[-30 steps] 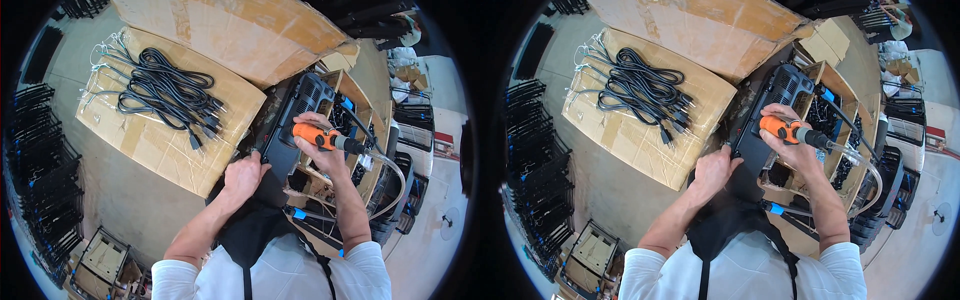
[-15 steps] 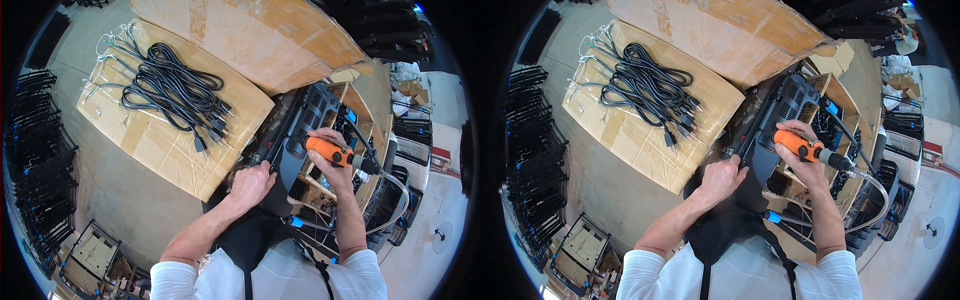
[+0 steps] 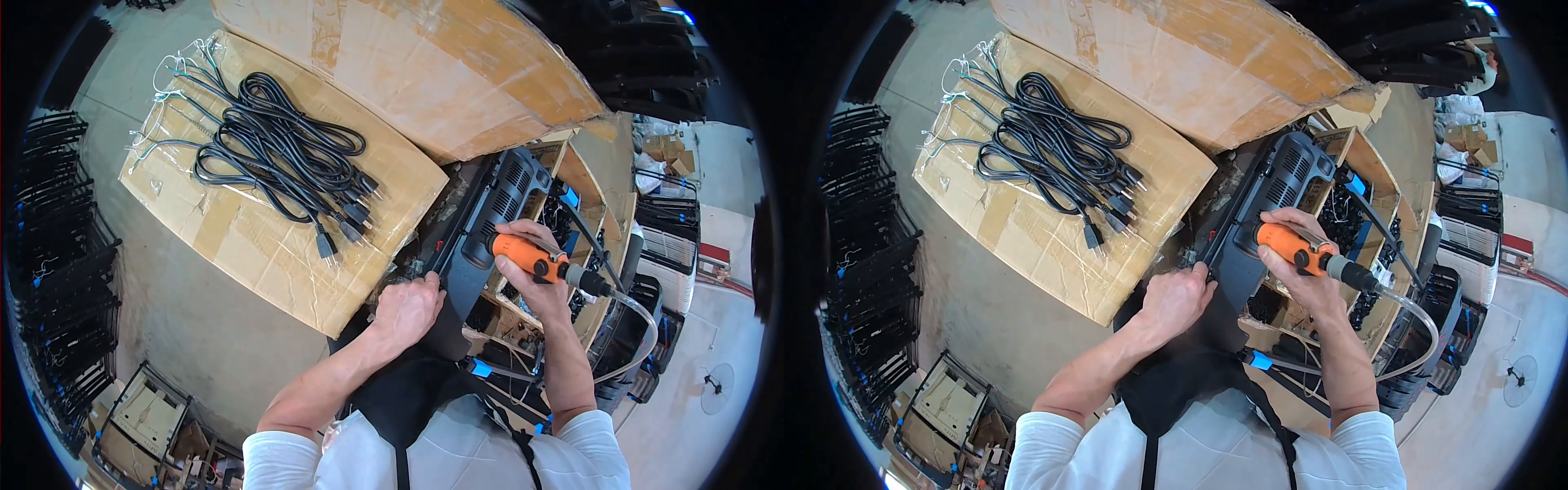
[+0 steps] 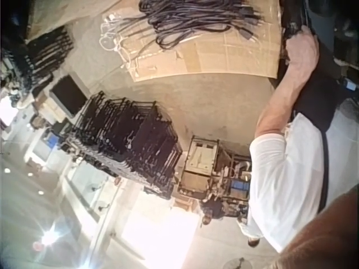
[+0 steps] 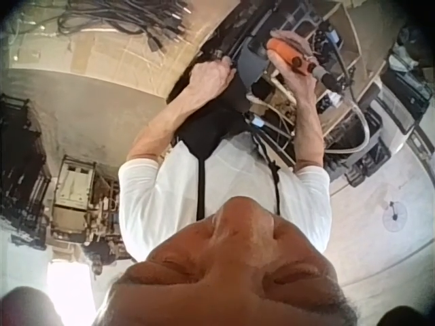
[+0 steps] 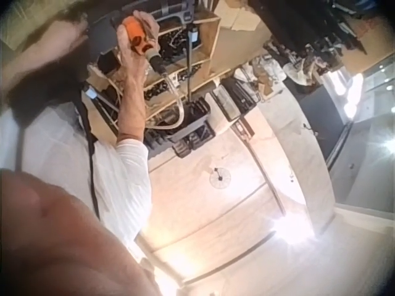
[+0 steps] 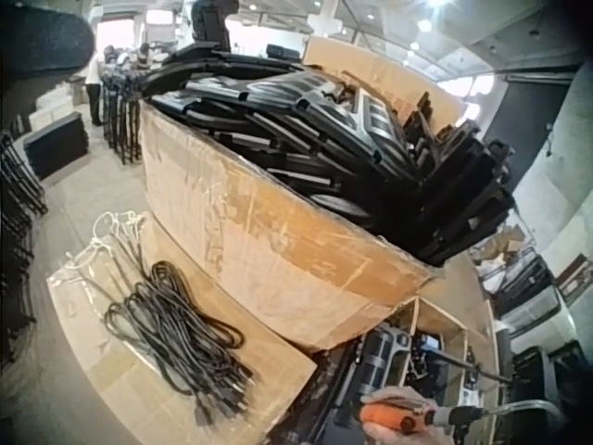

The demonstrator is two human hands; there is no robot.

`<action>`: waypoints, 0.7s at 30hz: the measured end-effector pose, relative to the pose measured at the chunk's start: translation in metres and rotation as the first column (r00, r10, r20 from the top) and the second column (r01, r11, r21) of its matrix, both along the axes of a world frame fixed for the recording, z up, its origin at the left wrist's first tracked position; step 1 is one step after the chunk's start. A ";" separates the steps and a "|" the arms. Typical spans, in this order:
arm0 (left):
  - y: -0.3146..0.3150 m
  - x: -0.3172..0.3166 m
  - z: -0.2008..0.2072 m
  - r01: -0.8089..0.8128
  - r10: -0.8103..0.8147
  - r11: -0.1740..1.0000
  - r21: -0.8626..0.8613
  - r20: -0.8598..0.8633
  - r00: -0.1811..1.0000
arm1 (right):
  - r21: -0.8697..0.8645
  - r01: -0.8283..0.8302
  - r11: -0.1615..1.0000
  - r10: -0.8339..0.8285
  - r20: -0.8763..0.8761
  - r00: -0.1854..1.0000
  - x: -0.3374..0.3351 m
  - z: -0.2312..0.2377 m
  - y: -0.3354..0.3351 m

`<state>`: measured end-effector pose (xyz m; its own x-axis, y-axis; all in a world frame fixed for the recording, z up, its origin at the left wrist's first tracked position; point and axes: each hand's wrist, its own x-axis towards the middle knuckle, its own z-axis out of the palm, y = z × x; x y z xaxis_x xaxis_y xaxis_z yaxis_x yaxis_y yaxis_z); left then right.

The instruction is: Assembling a metal frame by attaching plastic components and securing them with screws using a power tool.

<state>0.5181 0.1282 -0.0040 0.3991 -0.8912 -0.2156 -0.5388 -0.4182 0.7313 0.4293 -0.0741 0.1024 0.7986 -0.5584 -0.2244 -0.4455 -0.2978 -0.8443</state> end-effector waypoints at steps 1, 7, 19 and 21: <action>0.000 0.000 0.000 0.000 0.000 1.000 0.001 -0.001 1.000 | 0.007 0.019 1.000 -0.019 0.005 1.000 -0.001 0.000 0.001; -0.002 0.000 0.002 -0.007 0.007 1.000 0.007 0.030 1.000 | -0.009 0.027 1.000 -0.027 0.008 1.000 0.002 -0.004 -0.001; -0.004 0.002 -0.001 -0.023 0.023 1.000 -0.003 0.038 0.999 | -0.043 0.000 0.999 0.001 0.035 0.999 0.006 -0.004 -0.004; -0.003 0.002 -0.001 -0.004 0.003 0.999 0.042 0.042 0.999 | -0.056 -0.022 0.998 0.026 0.059 0.998 0.004 -0.007 -0.006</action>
